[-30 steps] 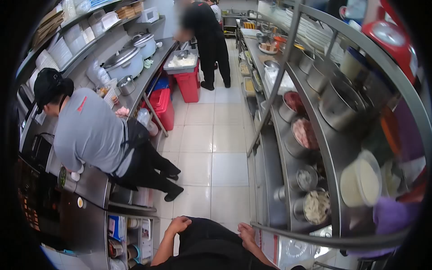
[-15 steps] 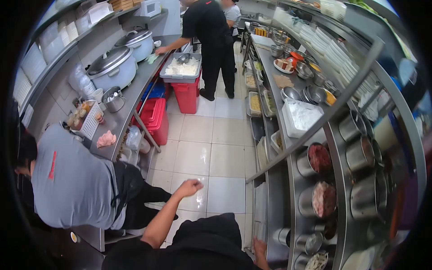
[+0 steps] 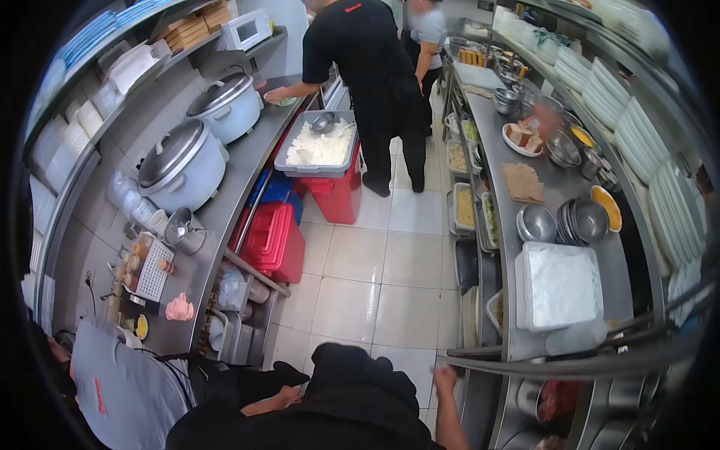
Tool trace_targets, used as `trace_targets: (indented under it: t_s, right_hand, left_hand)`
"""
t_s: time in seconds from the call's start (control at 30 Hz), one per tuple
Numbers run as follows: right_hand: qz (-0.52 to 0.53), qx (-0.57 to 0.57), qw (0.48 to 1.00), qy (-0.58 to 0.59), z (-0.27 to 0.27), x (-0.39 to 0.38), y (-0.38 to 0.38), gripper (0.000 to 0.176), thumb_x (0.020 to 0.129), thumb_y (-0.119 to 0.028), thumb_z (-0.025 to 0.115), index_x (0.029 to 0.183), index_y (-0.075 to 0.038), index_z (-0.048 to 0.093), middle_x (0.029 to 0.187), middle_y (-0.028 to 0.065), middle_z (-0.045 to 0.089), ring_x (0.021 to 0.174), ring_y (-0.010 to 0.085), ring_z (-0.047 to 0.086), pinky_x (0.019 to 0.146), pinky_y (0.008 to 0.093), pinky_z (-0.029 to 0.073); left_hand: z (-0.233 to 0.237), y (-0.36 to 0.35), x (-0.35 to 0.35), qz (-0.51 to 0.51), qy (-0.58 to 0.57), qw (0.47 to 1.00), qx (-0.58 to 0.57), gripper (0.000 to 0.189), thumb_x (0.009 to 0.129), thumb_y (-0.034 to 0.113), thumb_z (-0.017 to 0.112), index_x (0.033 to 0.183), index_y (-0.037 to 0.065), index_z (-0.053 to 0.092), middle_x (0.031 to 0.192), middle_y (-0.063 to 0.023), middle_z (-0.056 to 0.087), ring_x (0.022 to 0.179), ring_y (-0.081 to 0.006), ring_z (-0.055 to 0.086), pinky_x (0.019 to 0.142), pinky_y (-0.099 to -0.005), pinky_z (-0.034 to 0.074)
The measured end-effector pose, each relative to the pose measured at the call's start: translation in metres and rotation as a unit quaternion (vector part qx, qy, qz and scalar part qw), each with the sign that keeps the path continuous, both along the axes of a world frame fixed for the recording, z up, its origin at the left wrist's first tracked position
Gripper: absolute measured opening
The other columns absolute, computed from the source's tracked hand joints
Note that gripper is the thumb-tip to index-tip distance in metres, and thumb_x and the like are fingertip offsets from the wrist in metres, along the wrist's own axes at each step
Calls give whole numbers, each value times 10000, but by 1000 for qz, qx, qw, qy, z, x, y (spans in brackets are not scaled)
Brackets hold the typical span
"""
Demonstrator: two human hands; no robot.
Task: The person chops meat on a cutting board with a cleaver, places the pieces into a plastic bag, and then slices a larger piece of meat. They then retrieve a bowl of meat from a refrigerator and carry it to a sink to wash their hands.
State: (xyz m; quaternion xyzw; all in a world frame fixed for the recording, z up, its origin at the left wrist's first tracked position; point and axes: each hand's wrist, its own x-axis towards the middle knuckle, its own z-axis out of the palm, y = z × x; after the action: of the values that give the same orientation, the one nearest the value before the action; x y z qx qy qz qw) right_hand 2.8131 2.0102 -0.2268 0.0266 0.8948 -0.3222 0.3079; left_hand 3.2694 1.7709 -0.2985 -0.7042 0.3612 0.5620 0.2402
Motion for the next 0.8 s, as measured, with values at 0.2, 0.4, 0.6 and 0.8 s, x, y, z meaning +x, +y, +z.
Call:
trace_targets:
  t_s: [0.2, 0.4, 0.6, 0.8]
  right_hand:
    - [5, -197, 980, 20, 49, -157, -209, 287, 711, -162, 789, 918, -11, 660, 832, 60, 671, 753, 154, 609, 697, 296, 496]
    - [66, -180, 978, 78, 54, -193, -273, 244, 687, -164, 806, 840, -27, 674, 771, 50, 676, 739, 135, 616, 712, 294, 499]
    - [-56, -80, 992, 85, -5, -201, -243, 172, 707, -128, 797, 713, -46, 647, 637, 19, 620, 573, 111, 559, 554, 279, 465]
    - [-150, -28, 988, 9, -55, -249, -277, 246, 678, -256, 810, 691, -53, 671, 680, 69, 665, 635, 187, 617, 663, 350, 500]
  left_hand:
    - [-17, 9, -31, -30, 46, 998, 8, 408, 745, 305, 638, 1122, 148, 629, 1034, -99, 680, 872, -223, 677, 738, -386, 539]
    - [-74, -128, -136, -234, 84, 968, -42, 399, 748, 306, 646, 1115, 149, 632, 1023, -93, 682, 855, -215, 681, 732, -378, 541]
    - [0, -371, -358, -342, 117, 910, -204, 181, 821, 217, 606, 867, 45, 644, 838, -120, 659, 779, -241, 664, 680, -431, 559]
    - [114, -492, -523, 1, 316, 904, -289, 238, 831, 202, 587, 978, 30, 662, 824, -79, 658, 759, -166, 636, 635, -311, 516]
